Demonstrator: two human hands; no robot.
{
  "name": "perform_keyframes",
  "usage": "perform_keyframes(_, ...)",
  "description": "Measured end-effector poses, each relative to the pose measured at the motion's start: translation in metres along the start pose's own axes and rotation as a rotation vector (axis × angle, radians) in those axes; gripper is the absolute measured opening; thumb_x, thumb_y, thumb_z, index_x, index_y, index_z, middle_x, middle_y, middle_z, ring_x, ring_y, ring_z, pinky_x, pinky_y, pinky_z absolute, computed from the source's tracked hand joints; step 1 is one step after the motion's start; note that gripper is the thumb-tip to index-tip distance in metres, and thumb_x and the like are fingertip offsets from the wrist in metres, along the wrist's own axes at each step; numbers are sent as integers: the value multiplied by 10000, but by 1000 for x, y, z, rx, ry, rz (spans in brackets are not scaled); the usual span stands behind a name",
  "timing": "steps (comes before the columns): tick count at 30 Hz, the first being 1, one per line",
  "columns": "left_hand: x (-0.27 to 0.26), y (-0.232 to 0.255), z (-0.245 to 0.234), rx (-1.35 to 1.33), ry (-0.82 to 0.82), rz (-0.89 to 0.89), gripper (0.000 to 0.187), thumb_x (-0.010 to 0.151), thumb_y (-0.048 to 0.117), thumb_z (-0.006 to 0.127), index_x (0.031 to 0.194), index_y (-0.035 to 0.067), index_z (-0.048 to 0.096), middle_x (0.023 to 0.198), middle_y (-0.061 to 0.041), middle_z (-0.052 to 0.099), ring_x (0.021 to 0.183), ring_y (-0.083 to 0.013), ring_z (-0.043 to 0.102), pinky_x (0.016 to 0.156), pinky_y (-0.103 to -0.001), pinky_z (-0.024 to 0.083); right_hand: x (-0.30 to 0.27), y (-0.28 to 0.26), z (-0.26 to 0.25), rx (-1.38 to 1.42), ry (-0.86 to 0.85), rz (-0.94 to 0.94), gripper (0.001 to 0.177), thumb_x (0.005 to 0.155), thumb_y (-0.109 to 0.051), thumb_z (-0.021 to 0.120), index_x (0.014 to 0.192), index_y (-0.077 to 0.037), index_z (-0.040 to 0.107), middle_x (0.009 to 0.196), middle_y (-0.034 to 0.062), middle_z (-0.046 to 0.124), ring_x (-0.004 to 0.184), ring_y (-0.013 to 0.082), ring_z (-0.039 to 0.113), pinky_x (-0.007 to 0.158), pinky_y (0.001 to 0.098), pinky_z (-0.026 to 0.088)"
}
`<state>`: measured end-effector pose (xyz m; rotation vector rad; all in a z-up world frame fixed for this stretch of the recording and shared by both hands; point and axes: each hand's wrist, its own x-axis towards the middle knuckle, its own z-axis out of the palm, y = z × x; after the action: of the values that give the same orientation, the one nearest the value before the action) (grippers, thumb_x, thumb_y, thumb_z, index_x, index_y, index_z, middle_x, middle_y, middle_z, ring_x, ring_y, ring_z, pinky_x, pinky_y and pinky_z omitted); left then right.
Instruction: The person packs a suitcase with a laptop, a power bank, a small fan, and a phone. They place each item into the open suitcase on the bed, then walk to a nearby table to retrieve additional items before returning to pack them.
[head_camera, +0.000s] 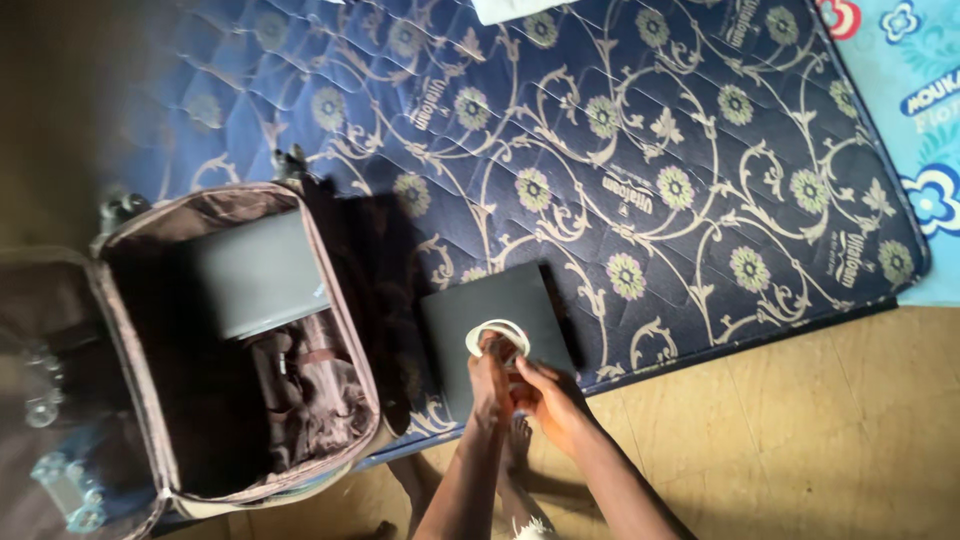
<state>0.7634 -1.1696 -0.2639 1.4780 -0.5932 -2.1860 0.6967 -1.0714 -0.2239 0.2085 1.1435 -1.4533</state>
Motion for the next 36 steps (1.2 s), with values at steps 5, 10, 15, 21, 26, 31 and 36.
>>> perform_keyframes(5,-8,-17,28,-25,-337,114,191,1008,156,603,1112,4,554,886,-110,692,682,-189,664,546,-321,565,18,-11,-19,-115,418,-159,358,882,-240,732,1213,-234,596,891,15,717,748,134,692,579,322,582)
perform_keyframes(10,11,-30,54,234,-491,150,255,1036,265,555,1006,12,570,756,-111,641,541,-194,597,429,-324,504,22,-30,-54,-440,459,-370,259,957,-237,710,1099,-32,783,713,85,733,497,161,624,424,292,491)
perform_keyframes(15,32,-66,34,73,-872,428,428,1113,359,587,1168,-63,635,1055,-130,596,906,-212,614,758,-361,531,55,-46,-125,-440,396,-406,242,902,-193,765,1021,17,768,759,69,758,524,130,662,442,277,531)
perform_keyframes(21,50,-111,-17,293,-441,237,801,868,305,779,1472,34,327,1257,-217,666,1157,-296,653,937,-411,520,134,-52,-223,-465,417,-127,132,849,-62,791,908,42,735,747,126,715,523,164,644,464,306,525)
perform_keyframes(26,48,-117,-77,608,-294,12,582,896,247,724,1389,5,534,1141,-223,770,985,-299,765,784,-389,605,177,-41,-237,-1073,674,-175,320,873,-295,816,928,8,728,817,182,750,670,254,697,563,335,513)
perform_keyframes(31,39,-108,-113,1020,-215,369,468,900,209,750,1321,76,595,1177,-171,758,1033,-259,746,857,-336,597,176,-65,-205,-1417,761,-324,647,824,-453,846,1227,-12,597,1113,265,684,854,375,727,665,434,588)
perform_keyframes(36,17,-62,-129,886,-138,130,562,848,213,764,1354,47,583,1188,-173,739,1050,-242,717,869,-333,585,151,-124,-199,-1071,389,475,914,872,-541,835,1487,31,477,1305,334,600,949,481,743,722,485,654)
